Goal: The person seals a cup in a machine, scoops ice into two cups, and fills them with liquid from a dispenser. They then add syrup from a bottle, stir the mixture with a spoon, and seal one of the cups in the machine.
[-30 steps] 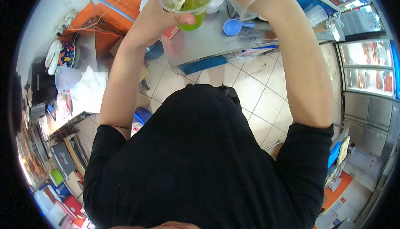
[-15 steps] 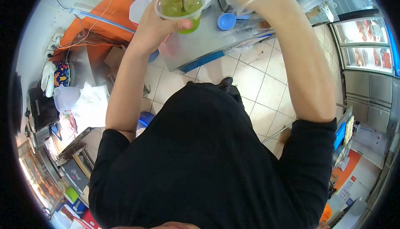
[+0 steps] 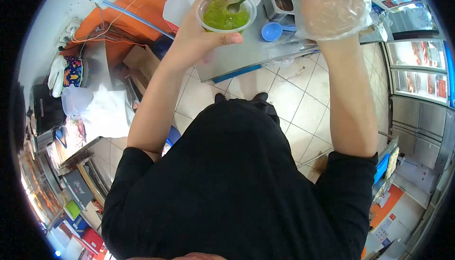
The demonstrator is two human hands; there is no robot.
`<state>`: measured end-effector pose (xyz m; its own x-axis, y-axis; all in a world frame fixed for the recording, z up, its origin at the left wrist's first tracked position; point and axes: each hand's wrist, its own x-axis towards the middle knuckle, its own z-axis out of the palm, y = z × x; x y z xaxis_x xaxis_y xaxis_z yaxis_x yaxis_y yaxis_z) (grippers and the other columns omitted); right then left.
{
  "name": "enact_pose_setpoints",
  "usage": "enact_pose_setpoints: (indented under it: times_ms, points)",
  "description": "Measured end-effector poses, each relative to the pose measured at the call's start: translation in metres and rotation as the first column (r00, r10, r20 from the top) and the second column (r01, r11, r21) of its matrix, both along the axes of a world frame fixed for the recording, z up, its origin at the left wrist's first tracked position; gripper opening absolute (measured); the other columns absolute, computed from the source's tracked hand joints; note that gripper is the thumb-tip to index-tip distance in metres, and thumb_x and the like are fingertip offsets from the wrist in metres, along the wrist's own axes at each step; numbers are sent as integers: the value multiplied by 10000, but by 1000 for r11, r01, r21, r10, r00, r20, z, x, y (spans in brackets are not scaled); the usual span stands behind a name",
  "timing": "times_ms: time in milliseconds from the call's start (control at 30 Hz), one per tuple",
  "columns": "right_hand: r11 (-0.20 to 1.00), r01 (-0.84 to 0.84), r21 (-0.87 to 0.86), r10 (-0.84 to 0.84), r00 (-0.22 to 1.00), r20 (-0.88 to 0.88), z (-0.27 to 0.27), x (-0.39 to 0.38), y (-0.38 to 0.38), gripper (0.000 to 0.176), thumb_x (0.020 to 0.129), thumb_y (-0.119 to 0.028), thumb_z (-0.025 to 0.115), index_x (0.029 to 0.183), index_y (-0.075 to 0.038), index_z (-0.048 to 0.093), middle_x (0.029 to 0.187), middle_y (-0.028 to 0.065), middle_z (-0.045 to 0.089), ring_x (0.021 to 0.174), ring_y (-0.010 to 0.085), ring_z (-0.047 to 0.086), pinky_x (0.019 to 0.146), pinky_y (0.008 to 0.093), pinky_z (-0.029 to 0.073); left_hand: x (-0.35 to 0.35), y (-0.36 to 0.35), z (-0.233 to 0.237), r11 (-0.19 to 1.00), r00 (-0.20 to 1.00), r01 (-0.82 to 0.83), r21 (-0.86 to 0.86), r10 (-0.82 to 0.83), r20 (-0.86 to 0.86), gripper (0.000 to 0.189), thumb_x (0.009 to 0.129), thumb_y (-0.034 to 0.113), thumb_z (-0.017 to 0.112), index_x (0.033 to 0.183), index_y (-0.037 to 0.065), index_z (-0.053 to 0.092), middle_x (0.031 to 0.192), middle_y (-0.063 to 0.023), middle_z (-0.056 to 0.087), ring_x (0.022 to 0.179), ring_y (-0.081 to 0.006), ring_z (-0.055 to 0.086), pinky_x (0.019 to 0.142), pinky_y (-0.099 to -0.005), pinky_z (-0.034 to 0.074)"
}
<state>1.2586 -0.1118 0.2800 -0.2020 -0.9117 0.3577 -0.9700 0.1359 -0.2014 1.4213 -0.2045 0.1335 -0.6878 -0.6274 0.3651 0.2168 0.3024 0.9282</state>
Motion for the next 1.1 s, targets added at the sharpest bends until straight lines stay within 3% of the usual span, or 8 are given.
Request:
enact_pose_setpoints:
  times_ms: [33, 267, 333, 600, 800, 867, 1000, 1100]
  points:
    - [997, -79, -13, 77, 895, 439, -4, -2, 0, 204, 995, -86, 554, 882, -36, 717, 742, 105, 701, 668, 174, 691, 630, 298, 552, 3, 3, -3, 1000, 1000, -17, 12, 17, 0, 970, 633, 385, 1011, 1366, 4, 502, 1292, -123, 606, 1206, -218, 598, 1064, -337, 464]
    - [920, -93, -382, 102, 995, 5, -7, 5, 20, 259, 991, -199, 549, 862, -10, 671, 803, 201, 678, 733, 390, 678, 685, 460, 537, 7, 10, -4, 999, 999, -18, 45, 16, 37, 959, 632, 352, 1014, 1364, 2, 503, 1300, -118, 600, 1237, -219, 585, 1081, -345, 452]
    - [987, -86, 135, 84, 996, 28, -10, 12, 14, 291, 1001, -236, 544, 853, -30, 684, 787, 224, 662, 730, 426, 655, 705, 490, 536, 6, 10, -5, 1000, 996, -21, -12, 22, 90, 952, 633, 330, 1016, 1366, 8, 501, 1297, -113, 596, 1233, -213, 584, 1076, -346, 455]
    - [857, -490, -161, 457, 866, -205, -40, -33, 16, 132, 947, -40, 528, 984, -84, 647, 904, 46, 654, 639, 159, 597, 557, 320, 481, 4, 22, -9, 1000, 998, -23, 2, 23, 50, 924, 654, 335, 1008, 1376, 24, 521, 1297, -94, 618, 1240, -202, 588, 1085, -340, 451]
    - [945, -325, -46, 326, 945, 8, -4, -3, 18, 282, 1018, -230, 520, 874, -68, 700, 754, 185, 666, 680, 352, 664, 674, 449, 550, 3, 22, -8, 998, 998, -36, -56, 39, 50, 926, 638, 328, 1010, 1369, 26, 528, 1295, -106, 627, 1239, -208, 596, 1090, -342, 454]
    - [935, 340, -100, -301, 911, 282, 12, 7, 19, 262, 1032, -201, 494, 880, -86, 674, 780, 114, 703, 631, 251, 669, 611, 364, 550, -1, 21, -4, 999, 999, -42, -20, 43, 31, 921, 636, 322, 1010, 1365, 26, 532, 1296, -108, 630, 1236, -205, 599, 1092, -342, 453]
    - [918, -396, -12, 384, 898, -214, 4, -15, 29, 204, 1002, -85, 532, 874, -40, 685, 772, 63, 718, 624, 151, 689, 580, 282, 561, -6, 21, -5, 1000, 998, 19, 23, -20, 57, 956, 628, 330, 1013, 1388, 28, 517, 1316, -105, 626, 1250, -204, 594, 1102, -344, 447]
    - [992, 115, 49, -98, 961, -257, 16, -5, 26, 52, 854, -42, 703, 838, -62, 748, 786, 79, 736, 685, 173, 725, 606, 300, 582, -12, 21, -6, 999, 1000, 4, -41, -4, 18, 960, 651, 359, 1006, 1397, 26, 503, 1307, -109, 619, 1255, -209, 589, 1106, -341, 445]
